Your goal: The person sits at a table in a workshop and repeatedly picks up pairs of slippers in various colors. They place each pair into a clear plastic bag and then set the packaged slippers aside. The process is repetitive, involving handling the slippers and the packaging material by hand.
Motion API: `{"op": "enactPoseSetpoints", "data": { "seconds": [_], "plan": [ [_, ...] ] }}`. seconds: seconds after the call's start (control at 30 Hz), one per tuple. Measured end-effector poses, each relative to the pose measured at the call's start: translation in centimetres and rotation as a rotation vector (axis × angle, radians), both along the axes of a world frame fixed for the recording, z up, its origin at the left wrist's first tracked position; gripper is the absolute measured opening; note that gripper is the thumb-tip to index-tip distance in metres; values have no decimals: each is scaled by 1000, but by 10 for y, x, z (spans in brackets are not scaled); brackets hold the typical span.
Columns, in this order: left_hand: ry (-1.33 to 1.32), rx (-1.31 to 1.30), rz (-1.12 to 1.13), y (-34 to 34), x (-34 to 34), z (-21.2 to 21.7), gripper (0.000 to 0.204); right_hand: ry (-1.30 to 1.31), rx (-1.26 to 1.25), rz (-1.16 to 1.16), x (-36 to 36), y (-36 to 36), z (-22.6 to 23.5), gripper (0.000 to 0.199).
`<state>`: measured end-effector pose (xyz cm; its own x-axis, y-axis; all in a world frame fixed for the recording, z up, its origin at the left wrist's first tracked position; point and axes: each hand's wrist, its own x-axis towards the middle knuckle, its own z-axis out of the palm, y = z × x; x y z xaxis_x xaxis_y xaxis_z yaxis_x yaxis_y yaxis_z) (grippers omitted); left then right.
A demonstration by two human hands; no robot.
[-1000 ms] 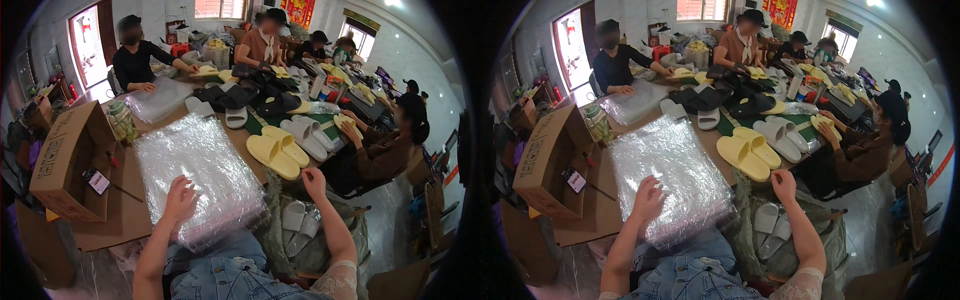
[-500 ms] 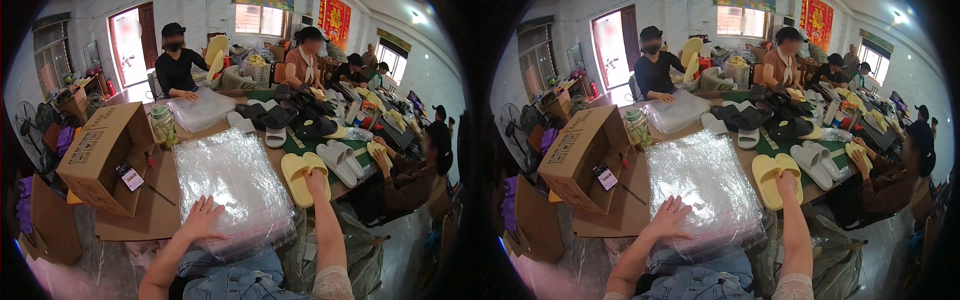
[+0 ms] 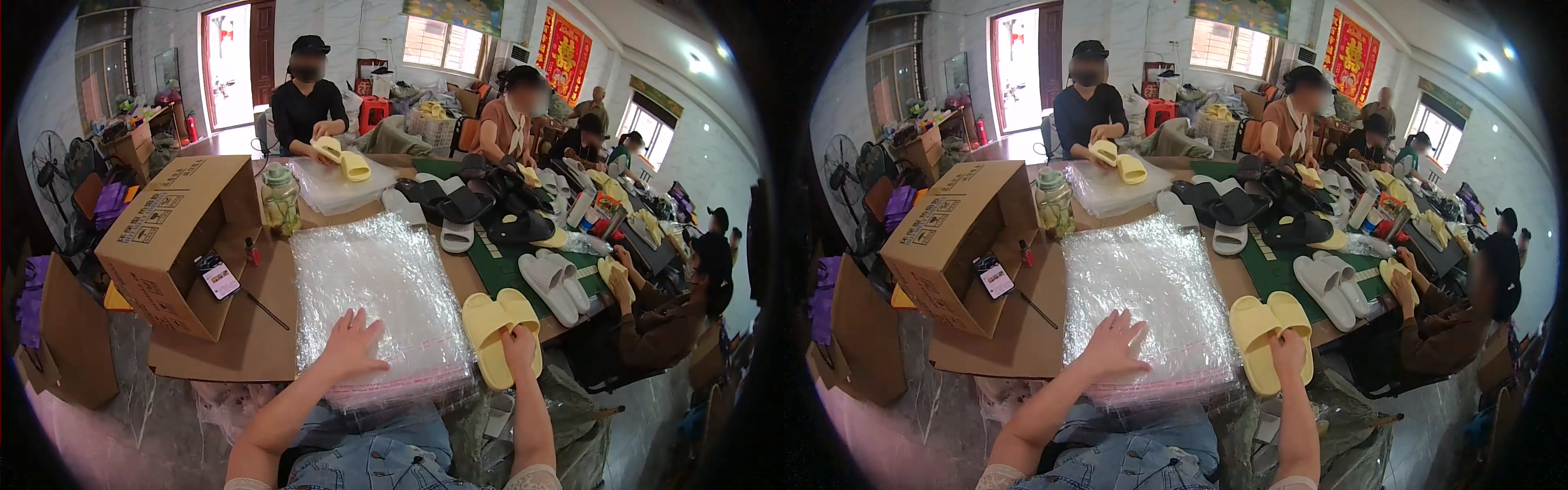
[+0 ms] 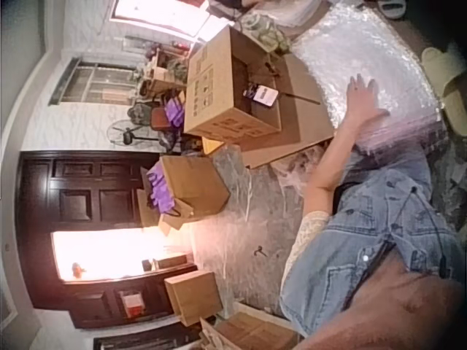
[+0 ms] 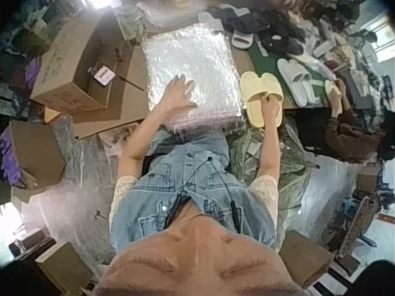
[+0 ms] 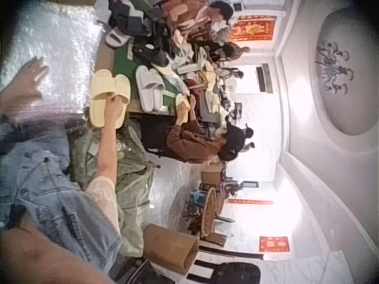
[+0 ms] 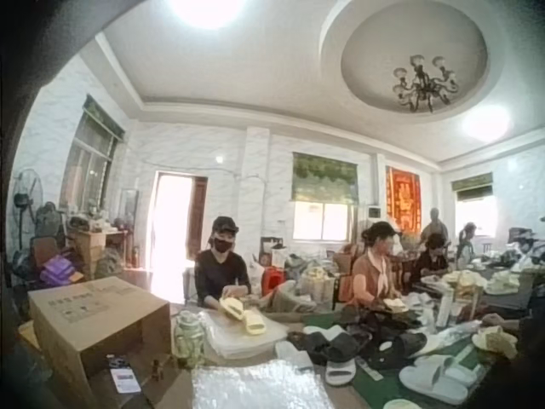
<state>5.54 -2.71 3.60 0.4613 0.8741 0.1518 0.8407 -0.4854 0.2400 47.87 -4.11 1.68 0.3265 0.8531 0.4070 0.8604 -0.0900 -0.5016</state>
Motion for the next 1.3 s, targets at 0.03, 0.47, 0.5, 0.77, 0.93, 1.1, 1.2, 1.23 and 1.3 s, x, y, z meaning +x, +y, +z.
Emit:
{"op": "enactPoseSetpoints", "data": {
  "seconds": [0.03,0.47,0.5,0.77,0.93,1.1,1.2,1.23,1.3],
  "plan": [
    [37,-17,22,-4,2,-2,90,16,17,0,1,0,-4,32],
    [-471,-21,94,9,-5,-23,38,462,309,216,-21,-59,38,16],
    [-526,-39,119,10,-4,-21,37,507,265,272,-33,-69,51,15],
    [-589,-8,122,-6,4,6,35,-16,-103,754,-122,-108,107,23],
    [-530,82,-10,-16,9,15,37,-125,-206,719,-133,-86,84,34],
    [-485,74,-149,-38,19,36,39,-71,-140,676,-158,-64,70,32],
    [-479,61,-217,-48,28,43,41,-30,-95,681,-174,-38,45,24],
    [-490,65,-247,-53,31,49,41,-50,-82,686,-180,-31,45,22],
    [-487,86,-267,-62,32,55,41,-173,-109,602,-198,-12,39,19]
  ]
}}
